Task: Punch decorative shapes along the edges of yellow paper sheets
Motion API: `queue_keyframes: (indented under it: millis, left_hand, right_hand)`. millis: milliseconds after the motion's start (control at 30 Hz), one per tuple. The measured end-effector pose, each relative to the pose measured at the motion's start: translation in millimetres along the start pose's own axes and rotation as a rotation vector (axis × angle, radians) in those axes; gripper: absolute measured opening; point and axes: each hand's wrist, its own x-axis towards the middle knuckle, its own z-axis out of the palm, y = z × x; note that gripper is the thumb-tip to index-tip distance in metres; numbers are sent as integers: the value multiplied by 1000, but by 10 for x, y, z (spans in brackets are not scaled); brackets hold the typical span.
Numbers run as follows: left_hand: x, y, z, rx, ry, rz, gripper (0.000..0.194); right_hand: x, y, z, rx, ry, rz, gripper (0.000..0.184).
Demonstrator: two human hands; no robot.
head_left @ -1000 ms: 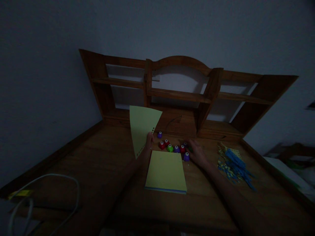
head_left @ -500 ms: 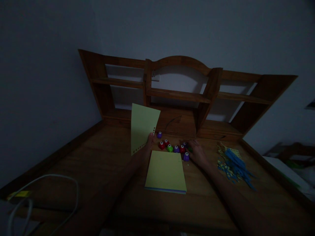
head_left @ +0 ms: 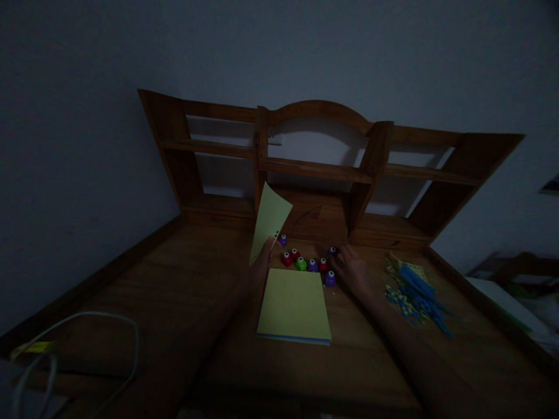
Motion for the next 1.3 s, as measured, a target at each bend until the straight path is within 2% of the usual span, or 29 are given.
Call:
queue_keyframes:
  millis: [133, 233, 433, 567, 667, 833, 1067, 1300]
  left_hand:
    - [160, -207, 25, -27, -105, 40, 48]
    - [219, -253, 24, -110, -170, 6, 50]
    - [248, -214, -20, -212, -222, -90, 53]
    - [251, -186, -17, -180, -271, -66, 54]
    - [229, -153, 13, -166, -295, -68, 52]
    - [185, -160, 62, -175, -245, -80, 46]
    - [89, -178, 28, 170, -67, 60, 37]
    - [166, -222, -32, 282, 50, 141, 35]
  right_hand:
    - [29, -8, -91, 149, 174, 35, 28]
    - [33, 9, -85, 272, 227, 96, 25]
    - [15, -31, -48, 503, 201, 235, 30]
    - [12, -69, -86, 497, 132, 237, 33]
    - [18, -52, -87, 426, 130, 221, 34]
    - [26, 15, -49, 274, 176, 149, 35]
    - [28, 56, -41, 205, 151, 74, 30]
    - [28, 59, -98, 217, 135, 105, 32]
